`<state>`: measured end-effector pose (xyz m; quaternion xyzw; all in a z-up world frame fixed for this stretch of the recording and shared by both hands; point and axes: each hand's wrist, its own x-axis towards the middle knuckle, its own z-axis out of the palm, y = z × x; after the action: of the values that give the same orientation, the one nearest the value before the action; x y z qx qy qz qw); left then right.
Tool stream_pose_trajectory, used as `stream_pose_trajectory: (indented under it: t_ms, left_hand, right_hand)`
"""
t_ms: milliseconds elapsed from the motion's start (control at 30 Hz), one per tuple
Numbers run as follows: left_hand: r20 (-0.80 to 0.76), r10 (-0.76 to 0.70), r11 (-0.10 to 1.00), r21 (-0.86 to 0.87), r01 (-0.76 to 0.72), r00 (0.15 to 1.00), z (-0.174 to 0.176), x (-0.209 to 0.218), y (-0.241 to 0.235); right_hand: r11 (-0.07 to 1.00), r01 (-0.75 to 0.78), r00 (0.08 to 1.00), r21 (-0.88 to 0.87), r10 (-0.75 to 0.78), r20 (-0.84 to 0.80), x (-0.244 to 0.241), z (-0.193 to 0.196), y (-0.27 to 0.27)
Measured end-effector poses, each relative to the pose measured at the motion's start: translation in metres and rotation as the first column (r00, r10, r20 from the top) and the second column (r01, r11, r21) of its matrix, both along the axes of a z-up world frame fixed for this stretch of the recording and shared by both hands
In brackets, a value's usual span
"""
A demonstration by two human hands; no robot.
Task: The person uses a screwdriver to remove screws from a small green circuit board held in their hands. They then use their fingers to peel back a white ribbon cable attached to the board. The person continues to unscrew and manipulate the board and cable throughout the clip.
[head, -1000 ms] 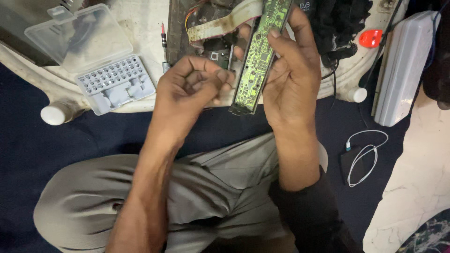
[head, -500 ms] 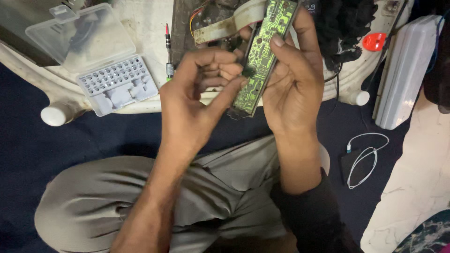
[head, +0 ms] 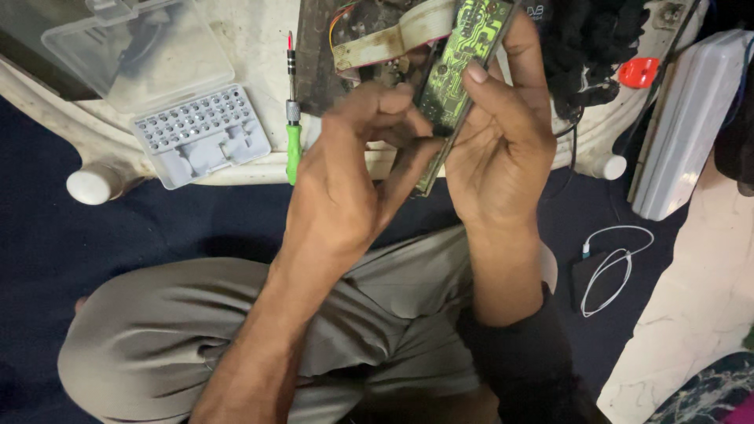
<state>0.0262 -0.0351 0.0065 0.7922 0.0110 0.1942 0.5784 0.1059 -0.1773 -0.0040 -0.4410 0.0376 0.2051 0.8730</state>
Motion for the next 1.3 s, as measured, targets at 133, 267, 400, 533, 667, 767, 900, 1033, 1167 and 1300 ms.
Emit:
stream_pose_trajectory:
  t_ms: [133,267,400,533,667,767,900,1033,1167,1300]
  left_hand:
    - [-0.062,0.02,1.0,-0.01,-0.021,0.998,-0.002,0.006,0.011]
    - [-0.252,0.077,0.995,0.085,-0.057,0.965,-0.008,-0.004,0.036]
    - [-0.367,0.083,0.916,0.395,0.075,0.927,-0.025,-0.01,0.031]
    - [-0.409,0.211,0.742,0.658,0.127,0.888,-0.044,-0.017,0.018]
    - [-0.368,0.244,0.65,0.749,0.131,0.897,-0.055,-0.017,0.012]
    - [-0.329,0.266,0.609,0.786,0.107,0.906,-0.055,-0.017,0.01]
    - [-0.303,0.25,0.596,0.797,0.1,0.92,-0.052,-0.018,0.008]
    - [-0.3,0.157,0.71,0.697,0.104,0.941,-0.055,-0.016,0.002]
    - [-0.322,0.132,0.691,0.708,0.146,0.938,-0.063,-0.012,-0.003]
    - [-0.37,0.144,0.667,0.722,0.187,0.918,-0.065,-0.009,-0.005]
  right_hand:
    - [1.0,0.028,0.997,-0.015,-0.029,-0.066,0.002,0.005,0.0]
    - [0.999,-0.01,0.999,-0.031,0.008,-0.052,0.004,0.008,-0.004]
    - [0.998,-0.024,1.0,-0.063,0.024,-0.004,0.004,0.008,-0.005]
    - [0.996,-0.042,0.999,-0.084,0.042,0.003,0.005,0.004,-0.007]
    - [0.994,-0.033,0.999,-0.102,0.035,0.011,0.007,0.003,-0.01]
    - [0.995,-0.032,0.999,-0.09,0.032,0.005,0.007,0.004,-0.011]
    - [0.997,-0.033,0.999,-0.074,0.032,-0.004,0.006,0.005,-0.012]
    - [0.997,-0.041,0.999,-0.067,0.041,-0.002,0.006,0.005,-0.013]
    - [0.997,-0.066,0.998,-0.035,0.067,0.008,0.005,0.005,-0.012]
    - [0.996,-0.085,0.996,-0.03,0.085,0.002,0.006,0.004,-0.01]
